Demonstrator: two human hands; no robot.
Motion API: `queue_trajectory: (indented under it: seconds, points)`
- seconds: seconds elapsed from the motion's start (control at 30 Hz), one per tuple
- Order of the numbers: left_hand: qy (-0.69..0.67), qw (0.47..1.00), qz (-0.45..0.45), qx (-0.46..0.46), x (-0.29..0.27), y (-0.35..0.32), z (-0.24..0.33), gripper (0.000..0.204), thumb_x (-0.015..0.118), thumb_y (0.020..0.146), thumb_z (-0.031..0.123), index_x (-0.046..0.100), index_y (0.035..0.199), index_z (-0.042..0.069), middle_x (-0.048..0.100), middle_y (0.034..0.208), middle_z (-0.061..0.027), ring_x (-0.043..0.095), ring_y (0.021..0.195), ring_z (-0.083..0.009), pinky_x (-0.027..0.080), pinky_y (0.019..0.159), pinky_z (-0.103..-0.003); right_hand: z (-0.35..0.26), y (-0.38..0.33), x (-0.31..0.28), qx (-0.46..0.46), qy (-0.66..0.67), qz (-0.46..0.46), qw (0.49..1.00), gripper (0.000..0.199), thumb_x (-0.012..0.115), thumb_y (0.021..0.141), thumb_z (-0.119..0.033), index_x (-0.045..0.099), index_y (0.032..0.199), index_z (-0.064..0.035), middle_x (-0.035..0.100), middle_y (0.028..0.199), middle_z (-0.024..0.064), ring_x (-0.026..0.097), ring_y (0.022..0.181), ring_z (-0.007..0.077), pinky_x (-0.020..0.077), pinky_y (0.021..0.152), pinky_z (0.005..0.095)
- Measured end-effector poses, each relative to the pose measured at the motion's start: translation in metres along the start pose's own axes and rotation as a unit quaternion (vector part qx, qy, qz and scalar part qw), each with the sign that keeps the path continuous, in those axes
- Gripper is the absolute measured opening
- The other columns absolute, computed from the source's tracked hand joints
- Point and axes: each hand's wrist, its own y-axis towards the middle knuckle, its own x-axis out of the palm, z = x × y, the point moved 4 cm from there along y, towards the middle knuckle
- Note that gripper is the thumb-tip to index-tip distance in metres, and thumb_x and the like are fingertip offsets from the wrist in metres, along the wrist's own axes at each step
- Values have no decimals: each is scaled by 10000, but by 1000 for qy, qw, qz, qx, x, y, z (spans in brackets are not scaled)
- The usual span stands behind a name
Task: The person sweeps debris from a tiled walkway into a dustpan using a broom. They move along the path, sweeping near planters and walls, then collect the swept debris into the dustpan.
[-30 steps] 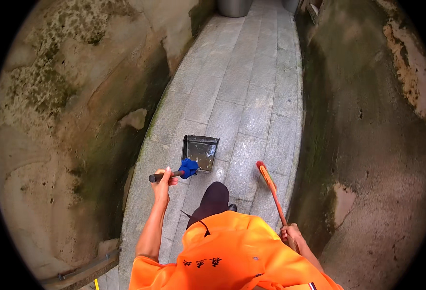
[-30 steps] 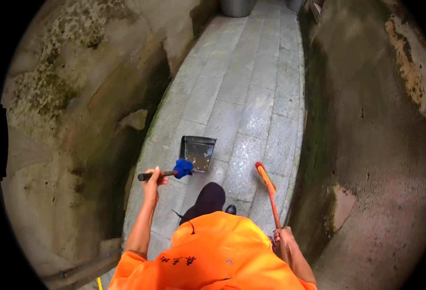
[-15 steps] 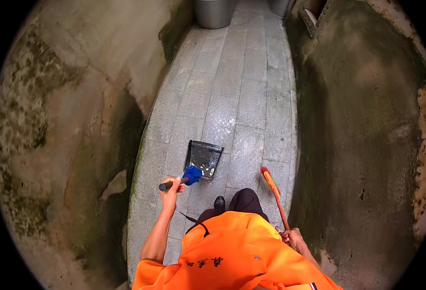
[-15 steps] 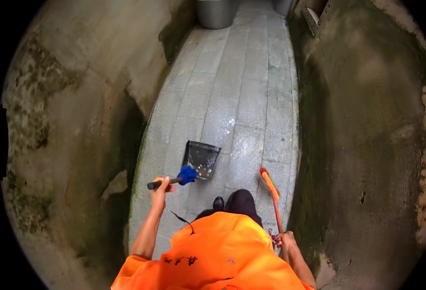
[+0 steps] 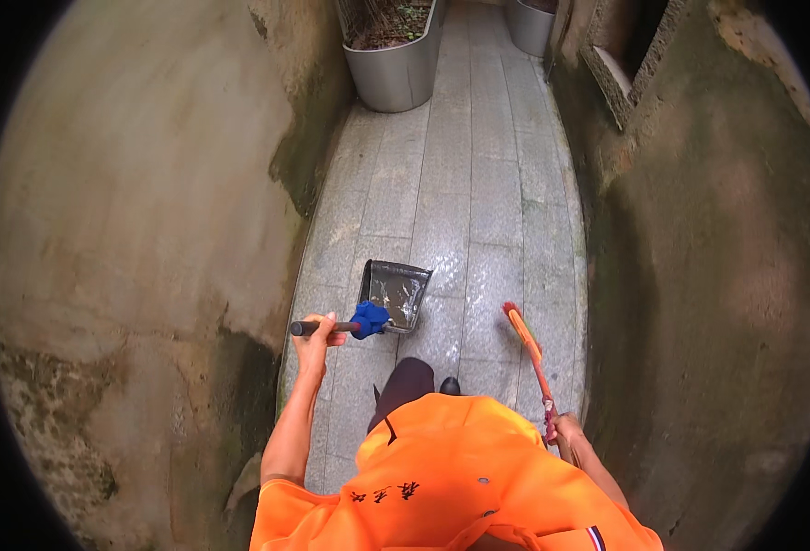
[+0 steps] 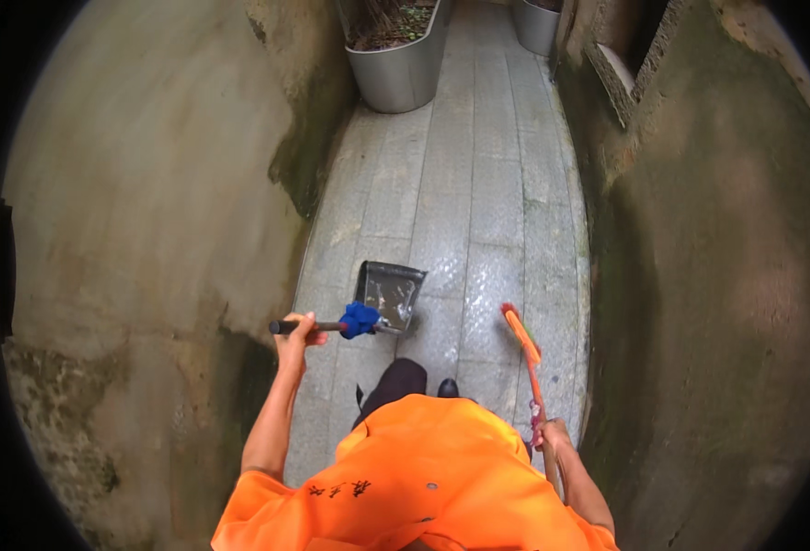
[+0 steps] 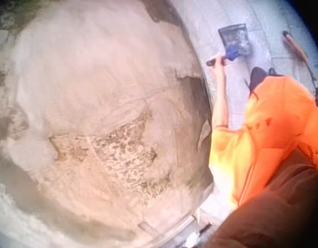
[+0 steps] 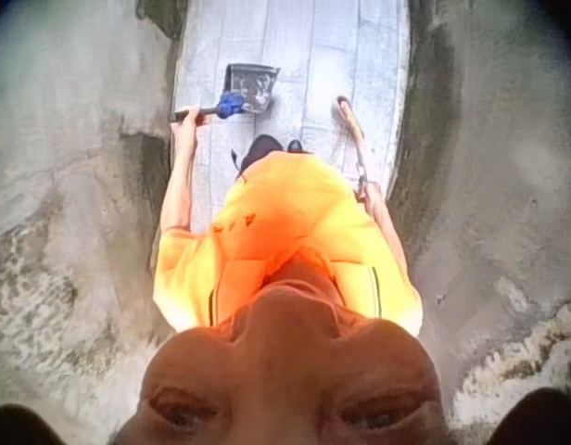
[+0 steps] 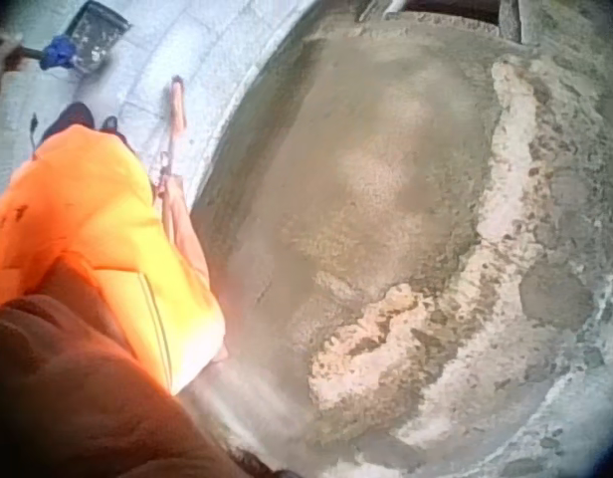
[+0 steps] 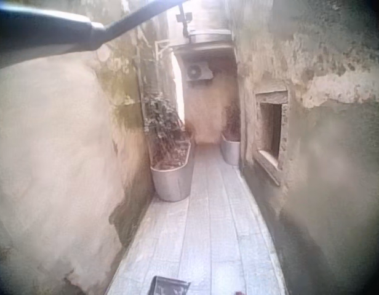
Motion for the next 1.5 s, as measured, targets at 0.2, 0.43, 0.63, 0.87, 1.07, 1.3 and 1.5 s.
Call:
queue_trajectory:
  seconds: [0.2,0.43,0.63,0.87,1.07,1.3,1.5]
  points:
    - [-16,999,3,46,72,208,65,194,624,781,141,523,668,20,559,593,-78,568,457,-157,490,417,-255,-207,93,71,-37,-86,3,996,92,499,740,-23,496,676,45,448,481,65,417,328,140,326,290,283]
    - [-3,998,-14,66,171,447,170,215,632,777,150,523,652,13,552,587,-72,562,452,-147,480,409,-240,-415,138,171,-30,-28,7,999,68,493,722,10,429,703,23,391,496,32,366,342,120,280,317,269]
    - [9,995,-18,95,249,607,269,222,641,773,182,526,664,26,546,592,-63,567,452,-152,477,406,-235,-552,179,216,-7,10,14,1000,98,501,707,15,407,682,4,398,501,34,366,343,117,277,321,266]
    - [45,990,-18,133,349,799,360,261,638,774,234,524,673,21,540,609,-73,572,448,-179,484,392,-256,-734,302,283,-3,48,4,999,58,462,718,2,452,665,25,418,484,52,374,328,120,280,297,265]
    - [75,982,10,173,417,963,468,331,624,779,310,512,678,16,528,577,-87,557,385,-199,456,315,-255,-927,369,337,-28,39,-17,999,69,465,713,0,453,648,18,431,481,52,379,325,118,299,300,274]
    - [162,960,39,223,518,1188,564,457,646,736,439,521,693,2,526,575,-79,485,306,-180,357,244,-264,-1130,426,371,-50,-15,3,999,43,488,708,-10,456,698,17,443,500,46,390,333,118,320,309,282]
    - [357,889,148,244,625,1399,641,551,614,725,508,531,483,21,488,442,-54,426,302,-148,304,299,-285,-1269,500,410,-56,-10,43,997,121,494,697,33,394,764,25,407,508,48,363,336,108,281,293,259]
